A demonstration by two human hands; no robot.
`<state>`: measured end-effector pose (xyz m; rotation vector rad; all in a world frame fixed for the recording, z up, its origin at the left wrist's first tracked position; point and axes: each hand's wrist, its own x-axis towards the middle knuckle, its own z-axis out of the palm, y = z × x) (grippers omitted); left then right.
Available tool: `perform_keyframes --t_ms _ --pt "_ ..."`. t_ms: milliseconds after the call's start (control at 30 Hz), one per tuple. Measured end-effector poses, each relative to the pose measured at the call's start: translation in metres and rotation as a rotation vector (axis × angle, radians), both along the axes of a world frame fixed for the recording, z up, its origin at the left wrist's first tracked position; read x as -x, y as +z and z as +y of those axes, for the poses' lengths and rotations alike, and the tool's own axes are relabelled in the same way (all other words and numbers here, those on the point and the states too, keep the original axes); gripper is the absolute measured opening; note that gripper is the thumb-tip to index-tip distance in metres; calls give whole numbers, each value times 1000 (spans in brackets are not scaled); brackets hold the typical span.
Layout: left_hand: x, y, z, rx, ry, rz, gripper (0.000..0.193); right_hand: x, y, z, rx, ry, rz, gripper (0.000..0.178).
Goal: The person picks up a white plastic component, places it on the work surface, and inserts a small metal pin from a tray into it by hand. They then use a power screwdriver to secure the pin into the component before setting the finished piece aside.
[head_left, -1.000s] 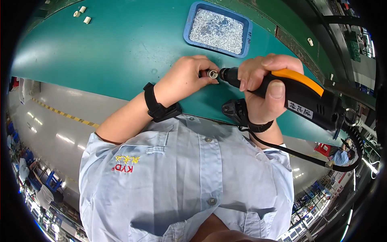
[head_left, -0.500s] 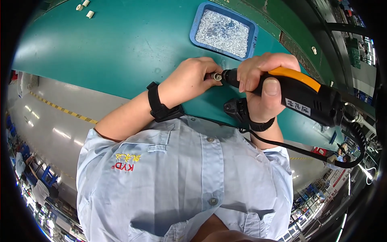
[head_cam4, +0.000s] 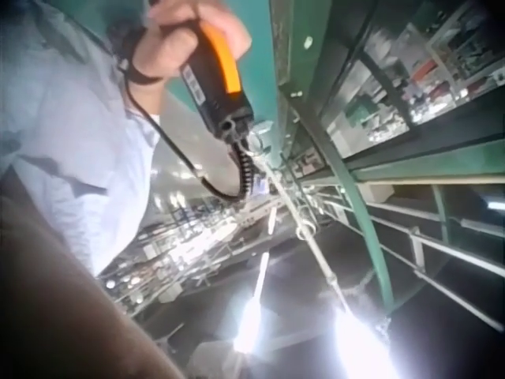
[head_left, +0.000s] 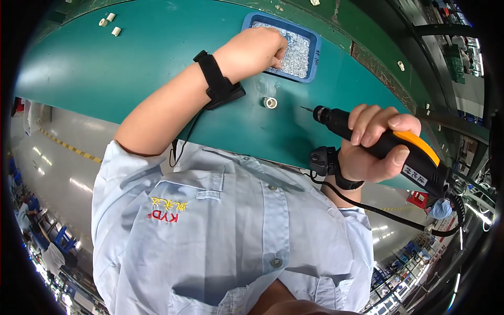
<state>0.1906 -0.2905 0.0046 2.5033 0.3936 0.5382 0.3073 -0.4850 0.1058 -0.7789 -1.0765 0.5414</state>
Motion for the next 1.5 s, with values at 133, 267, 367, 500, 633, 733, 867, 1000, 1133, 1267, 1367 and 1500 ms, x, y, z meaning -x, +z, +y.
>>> perform_keyframes --t_ms 133,267,367,500,633,733,867,1000,1133,1267,1367,1500 --pt "-6 6 2 209 -37 135 12 1 1 -6 12 -29 -7 44" --pt "-2 11 4 173 -3 -58 9 0 4 -5 5 -35 4 43" --pt "-1 13 4 160 12 -121 9 1 6 -4 4 -35 6 43" --pt "1 14 3 319 91 -92 13 3 8 -2 9 -6 2 43" --pt "5 19 -4 270 64 -65 19 4 10 -1 2 3 16 42" --pt "13 23 -17 602 65 -144 11 2 14 0 -53 68 -4 42" --pt "29 22 -46 657 -37 -287 11 4 23 -1 -142 154 20 43" --pt "44 38 -72 507 -55 -205 10 14 30 -4 -104 146 13 39" --pt "56 39 -85 563 31 -200 10 19 25 1 -109 221 8 40" --pt "59 40 -90 585 30 -238 11 23 22 2 -109 228 10 40" --pt "61 43 -90 494 31 -239 12 24 21 4 -97 224 -5 40" --pt "62 49 -94 372 66 -199 14 23 19 5 -64 224 -37 40"
